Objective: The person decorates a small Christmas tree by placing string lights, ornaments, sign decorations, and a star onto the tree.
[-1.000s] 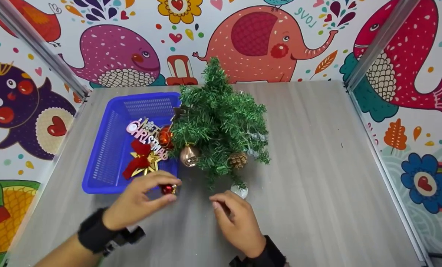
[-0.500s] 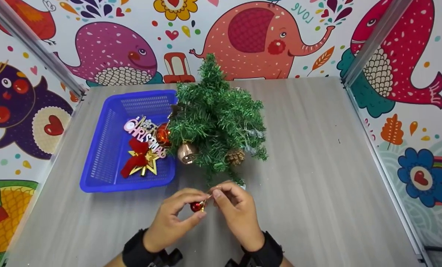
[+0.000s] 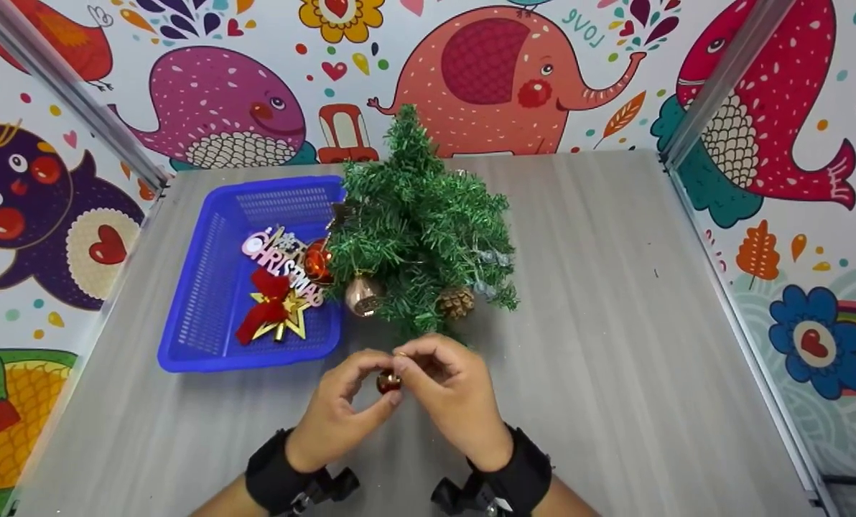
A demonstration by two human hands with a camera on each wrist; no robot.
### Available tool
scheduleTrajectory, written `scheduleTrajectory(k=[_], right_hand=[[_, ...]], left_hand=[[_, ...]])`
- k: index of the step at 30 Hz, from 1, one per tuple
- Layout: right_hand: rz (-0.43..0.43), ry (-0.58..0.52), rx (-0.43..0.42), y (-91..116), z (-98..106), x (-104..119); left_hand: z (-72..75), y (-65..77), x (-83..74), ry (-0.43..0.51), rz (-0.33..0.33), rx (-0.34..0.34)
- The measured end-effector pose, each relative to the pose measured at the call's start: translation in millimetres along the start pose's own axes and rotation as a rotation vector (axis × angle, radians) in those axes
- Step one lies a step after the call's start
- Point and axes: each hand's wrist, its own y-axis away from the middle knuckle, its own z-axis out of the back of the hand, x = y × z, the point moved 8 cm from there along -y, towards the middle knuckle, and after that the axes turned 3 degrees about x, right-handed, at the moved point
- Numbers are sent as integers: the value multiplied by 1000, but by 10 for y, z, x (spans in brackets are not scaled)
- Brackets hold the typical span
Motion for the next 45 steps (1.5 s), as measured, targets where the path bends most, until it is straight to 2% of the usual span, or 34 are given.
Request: scheduleTrajectory(k=[4,9,11,18,24,28,33,36,38,41,45], right_hand=[[83,59,41,-124,-31,130],[102,90,37,-237,50,271],[106,79,35,-270,85,324],[104,123,-2,-307,207,442],[117,210,-80,-364,331,527],[163,287,-128,-438,373,599],[294,464,-168,-593,262,705],[385,590,-151,-697,89,757],[427,681,-141,-763,-19,777],[455,822,-140,-841,-125,781],[439,985,-156,-891,-160,735]], left_hand=[[55,-163,-49,78,43,-46],[106,-379,-110,221,104,-97],[121,-439,-148,233,99,-106],[166,-584,-315,81,-9,-156],[160,-700,-385,32,-26,-212],[193,-773,-422,-24,-46,-268],[328,-800,-477,-171,-142,-394],[450,-785,-480,-175,-177,-473],[528,-784,-467,-175,-173,-515],[605,-799,-442,-230,-140,-552],[634,-814,-437,-394,-123,-581]])
